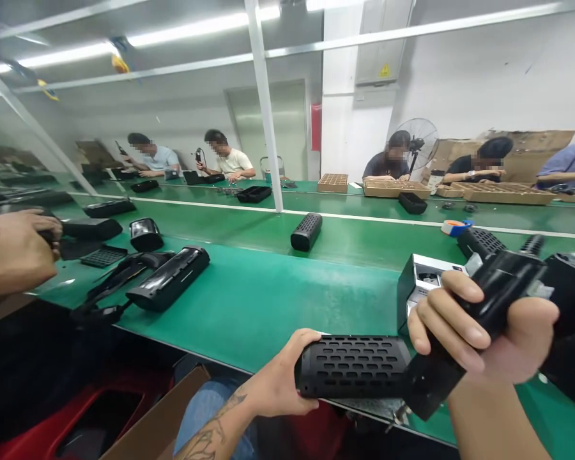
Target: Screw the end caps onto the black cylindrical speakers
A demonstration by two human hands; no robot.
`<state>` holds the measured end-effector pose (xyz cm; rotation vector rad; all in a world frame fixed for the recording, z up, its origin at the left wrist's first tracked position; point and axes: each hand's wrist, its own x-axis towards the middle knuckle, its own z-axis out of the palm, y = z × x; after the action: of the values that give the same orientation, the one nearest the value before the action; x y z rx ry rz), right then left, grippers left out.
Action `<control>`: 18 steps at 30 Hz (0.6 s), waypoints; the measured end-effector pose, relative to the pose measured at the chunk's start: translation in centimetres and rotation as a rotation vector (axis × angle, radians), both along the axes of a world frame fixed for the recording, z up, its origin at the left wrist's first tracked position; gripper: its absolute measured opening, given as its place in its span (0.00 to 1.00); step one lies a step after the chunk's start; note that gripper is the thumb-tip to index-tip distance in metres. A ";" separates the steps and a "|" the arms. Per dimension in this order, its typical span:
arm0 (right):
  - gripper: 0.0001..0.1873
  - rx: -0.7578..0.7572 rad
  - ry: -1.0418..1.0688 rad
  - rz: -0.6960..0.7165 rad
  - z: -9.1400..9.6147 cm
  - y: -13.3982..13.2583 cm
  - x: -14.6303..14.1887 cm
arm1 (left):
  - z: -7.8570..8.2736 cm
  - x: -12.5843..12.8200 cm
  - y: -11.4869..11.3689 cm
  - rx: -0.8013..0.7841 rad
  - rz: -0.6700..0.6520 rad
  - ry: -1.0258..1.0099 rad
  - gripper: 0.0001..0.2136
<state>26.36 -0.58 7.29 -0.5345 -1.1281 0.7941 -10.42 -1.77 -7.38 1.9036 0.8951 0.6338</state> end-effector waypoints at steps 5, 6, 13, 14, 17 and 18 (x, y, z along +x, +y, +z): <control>0.31 -0.268 0.381 0.654 -1.5 -0.5 -1.6 | -1.5 -0.9 2.4 0.056 0.243 -0.051 0.53; 0.30 -0.277 0.432 0.715 -2.3 -0.8 -2.0 | -1.6 -0.9 3.6 0.062 0.318 -0.062 0.52; 0.23 -0.423 0.472 1.010 -11.0 -1.2 -4.5 | 0.6 7.0 17.1 0.179 0.826 -0.138 0.50; 0.24 -0.447 0.490 1.036 -12.4 -1.5 -4.7 | 0.9 9.1 19.2 0.193 0.870 -0.131 0.49; 0.29 -0.566 0.553 1.025 -15.7 -3.2 -4.1 | 1.1 15.0 24.6 0.189 0.942 -0.117 0.49; 0.30 -0.615 0.581 0.976 -16.4 -3.9 -3.6 | 0.9 16.7 26.2 0.181 0.955 -0.112 0.49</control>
<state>22.75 -4.49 -9.07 -0.1810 -0.5275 2.0319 6.33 24.42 -6.48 1.4815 1.7206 1.3942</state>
